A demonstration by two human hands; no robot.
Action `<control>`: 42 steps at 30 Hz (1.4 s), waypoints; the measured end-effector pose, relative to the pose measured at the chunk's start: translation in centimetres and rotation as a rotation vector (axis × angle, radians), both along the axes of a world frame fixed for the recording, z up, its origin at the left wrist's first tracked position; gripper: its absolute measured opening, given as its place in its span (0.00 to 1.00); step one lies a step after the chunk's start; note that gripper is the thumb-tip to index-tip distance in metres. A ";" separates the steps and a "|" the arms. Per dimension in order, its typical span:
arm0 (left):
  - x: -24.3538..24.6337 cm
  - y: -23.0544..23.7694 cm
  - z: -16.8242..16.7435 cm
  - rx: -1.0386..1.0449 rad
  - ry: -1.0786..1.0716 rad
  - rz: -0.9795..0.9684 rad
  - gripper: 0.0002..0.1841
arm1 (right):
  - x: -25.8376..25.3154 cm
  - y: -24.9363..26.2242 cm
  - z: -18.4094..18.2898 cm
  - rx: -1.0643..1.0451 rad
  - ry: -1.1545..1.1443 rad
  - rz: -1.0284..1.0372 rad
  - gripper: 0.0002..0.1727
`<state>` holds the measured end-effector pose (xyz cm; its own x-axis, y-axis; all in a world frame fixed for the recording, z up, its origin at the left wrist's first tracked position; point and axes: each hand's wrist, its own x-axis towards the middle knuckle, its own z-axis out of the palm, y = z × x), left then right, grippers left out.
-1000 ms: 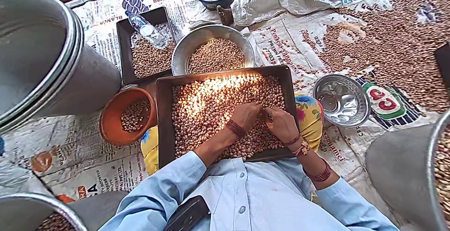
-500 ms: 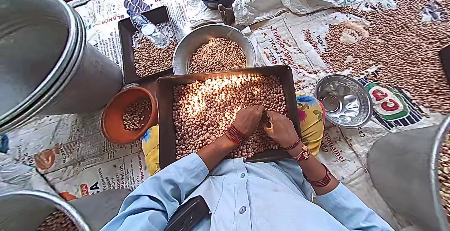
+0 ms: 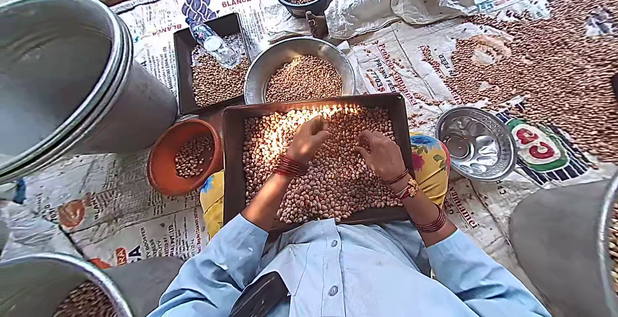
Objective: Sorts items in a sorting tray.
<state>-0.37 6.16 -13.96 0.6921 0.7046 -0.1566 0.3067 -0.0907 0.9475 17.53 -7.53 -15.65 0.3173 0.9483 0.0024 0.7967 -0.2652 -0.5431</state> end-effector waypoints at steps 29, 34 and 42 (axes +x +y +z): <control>-1.4 -4.2 2.1 -0.588 0.046 -0.233 0.21 | 1.9 0.6 4.6 0.100 -0.175 -0.010 0.07; -11.0 1.7 5.6 0.237 0.471 0.342 0.19 | 3.1 2.4 2.2 -0.023 -0.231 -0.019 0.08; -12.3 4.5 6.9 0.818 0.540 0.377 0.11 | 2.4 2.8 1.7 -0.153 -0.213 -0.060 0.14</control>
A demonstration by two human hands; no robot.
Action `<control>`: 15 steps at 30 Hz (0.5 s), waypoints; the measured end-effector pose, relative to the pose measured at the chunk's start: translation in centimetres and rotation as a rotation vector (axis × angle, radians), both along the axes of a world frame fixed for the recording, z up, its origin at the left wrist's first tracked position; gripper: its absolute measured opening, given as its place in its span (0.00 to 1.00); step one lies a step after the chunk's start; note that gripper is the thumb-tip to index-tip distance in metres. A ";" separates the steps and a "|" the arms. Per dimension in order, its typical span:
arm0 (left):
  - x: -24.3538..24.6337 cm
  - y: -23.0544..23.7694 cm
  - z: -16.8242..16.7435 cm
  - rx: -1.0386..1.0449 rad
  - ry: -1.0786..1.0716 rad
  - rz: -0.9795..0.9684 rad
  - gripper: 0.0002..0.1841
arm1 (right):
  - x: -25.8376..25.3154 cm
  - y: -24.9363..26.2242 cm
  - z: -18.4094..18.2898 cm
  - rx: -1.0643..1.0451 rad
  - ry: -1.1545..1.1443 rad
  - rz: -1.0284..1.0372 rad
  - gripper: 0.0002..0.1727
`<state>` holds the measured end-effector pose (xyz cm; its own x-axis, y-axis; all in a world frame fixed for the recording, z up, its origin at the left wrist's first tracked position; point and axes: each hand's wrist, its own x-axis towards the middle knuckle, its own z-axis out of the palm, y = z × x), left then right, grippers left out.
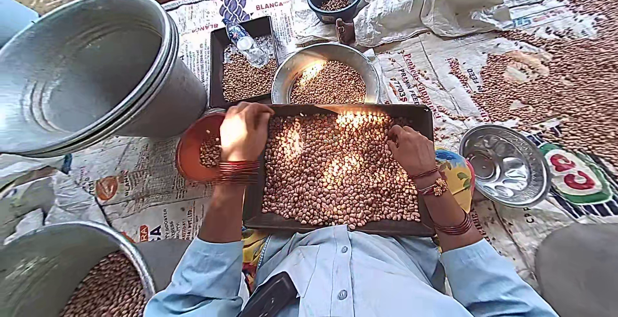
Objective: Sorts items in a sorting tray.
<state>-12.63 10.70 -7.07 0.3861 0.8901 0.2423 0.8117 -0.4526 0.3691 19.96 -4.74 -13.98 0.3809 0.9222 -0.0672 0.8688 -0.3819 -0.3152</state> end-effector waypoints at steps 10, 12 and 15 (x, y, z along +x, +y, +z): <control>12.3 -2.1 -7.0 0.011 -0.010 -0.367 0.11 | 1.5 -2.2 0.4 0.352 0.388 -0.100 0.08; 12.5 -2.3 -7.1 0.013 0.006 -0.347 0.09 | 2.7 -3.0 0.8 0.514 0.646 -0.179 0.06; 12.6 -2.2 -7.8 0.044 -0.013 -0.343 0.08 | 4.3 -3.7 1.6 0.568 0.713 -0.259 0.08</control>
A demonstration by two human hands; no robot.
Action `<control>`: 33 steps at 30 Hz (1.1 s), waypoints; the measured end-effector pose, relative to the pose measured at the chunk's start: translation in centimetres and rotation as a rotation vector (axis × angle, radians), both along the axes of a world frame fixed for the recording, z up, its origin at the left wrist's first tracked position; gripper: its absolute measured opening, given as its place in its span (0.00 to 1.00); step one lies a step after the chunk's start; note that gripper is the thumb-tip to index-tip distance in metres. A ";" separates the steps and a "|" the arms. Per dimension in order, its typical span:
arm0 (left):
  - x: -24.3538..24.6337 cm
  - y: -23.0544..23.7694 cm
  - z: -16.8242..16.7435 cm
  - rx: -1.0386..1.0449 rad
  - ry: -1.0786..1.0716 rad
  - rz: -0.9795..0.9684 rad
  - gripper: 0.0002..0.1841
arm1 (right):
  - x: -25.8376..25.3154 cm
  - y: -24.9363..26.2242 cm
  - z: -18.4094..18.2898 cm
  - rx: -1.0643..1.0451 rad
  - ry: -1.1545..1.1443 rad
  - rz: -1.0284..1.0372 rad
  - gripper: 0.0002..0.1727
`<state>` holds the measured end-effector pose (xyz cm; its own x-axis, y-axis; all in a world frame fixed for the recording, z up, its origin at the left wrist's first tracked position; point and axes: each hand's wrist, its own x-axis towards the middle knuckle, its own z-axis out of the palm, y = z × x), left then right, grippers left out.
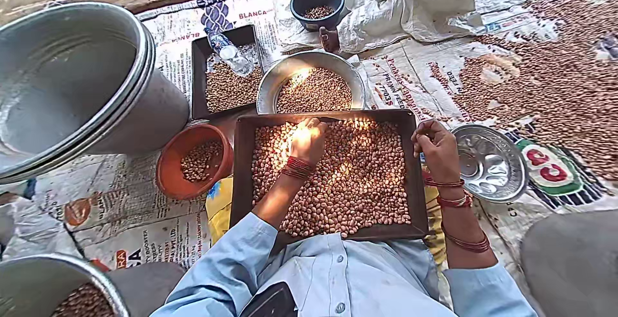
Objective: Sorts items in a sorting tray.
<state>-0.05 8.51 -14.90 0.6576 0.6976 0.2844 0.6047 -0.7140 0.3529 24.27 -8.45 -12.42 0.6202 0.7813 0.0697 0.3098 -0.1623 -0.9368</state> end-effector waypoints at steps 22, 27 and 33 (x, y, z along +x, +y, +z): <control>0.7 -1.5 1.9 -0.303 0.188 0.125 0.14 | -2.0 2.3 -0.5 -0.677 -0.858 0.206 0.10; -0.1 -2.4 1.0 -0.181 0.195 0.071 0.14 | -0.7 0.5 -0.9 -0.342 -0.768 0.203 0.09; -0.5 -2.4 0.2 -0.153 0.083 0.042 0.11 | -0.7 -3.7 -1.3 0.023 0.131 0.154 0.08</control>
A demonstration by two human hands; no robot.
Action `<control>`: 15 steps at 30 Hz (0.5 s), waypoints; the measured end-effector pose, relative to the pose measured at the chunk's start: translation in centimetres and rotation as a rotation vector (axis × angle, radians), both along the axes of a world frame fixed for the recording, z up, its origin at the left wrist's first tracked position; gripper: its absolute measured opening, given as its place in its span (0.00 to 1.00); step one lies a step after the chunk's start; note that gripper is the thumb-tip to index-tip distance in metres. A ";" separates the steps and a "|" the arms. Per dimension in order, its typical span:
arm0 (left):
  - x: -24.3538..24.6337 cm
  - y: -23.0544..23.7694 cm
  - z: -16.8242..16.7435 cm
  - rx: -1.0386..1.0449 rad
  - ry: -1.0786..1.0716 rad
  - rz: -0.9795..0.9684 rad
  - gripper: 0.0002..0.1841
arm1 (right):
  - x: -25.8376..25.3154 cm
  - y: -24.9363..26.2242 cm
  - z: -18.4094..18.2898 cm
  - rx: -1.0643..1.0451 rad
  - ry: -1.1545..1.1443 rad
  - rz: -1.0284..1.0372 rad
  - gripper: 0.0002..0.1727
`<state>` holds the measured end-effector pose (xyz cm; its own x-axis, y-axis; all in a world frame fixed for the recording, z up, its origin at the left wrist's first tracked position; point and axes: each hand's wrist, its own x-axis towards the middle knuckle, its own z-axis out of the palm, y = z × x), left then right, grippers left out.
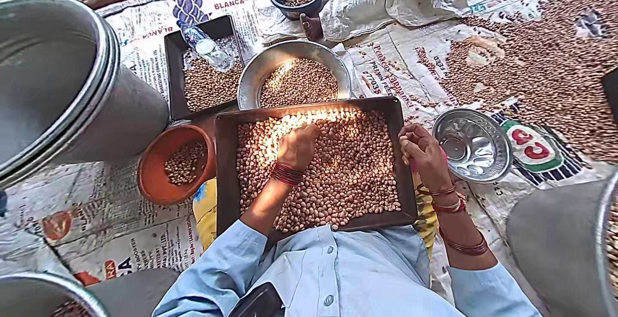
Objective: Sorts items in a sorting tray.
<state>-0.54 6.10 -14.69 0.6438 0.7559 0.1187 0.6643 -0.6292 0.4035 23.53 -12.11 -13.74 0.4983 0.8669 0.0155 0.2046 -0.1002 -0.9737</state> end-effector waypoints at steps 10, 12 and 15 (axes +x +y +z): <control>-6.0 -1.9 1.7 -1.094 -0.276 -0.570 0.19 | -3.7 -2.5 -0.6 -0.211 -0.769 0.106 0.11; -6.0 -3.5 2.1 -1.014 0.053 -0.783 0.21 | -4.9 -1.5 -1.1 -0.287 -0.909 0.128 0.09; -4.3 -6.6 2.4 -0.939 0.382 -0.870 0.18 | -5.9 -0.1 -0.9 -0.503 -0.938 0.202 0.12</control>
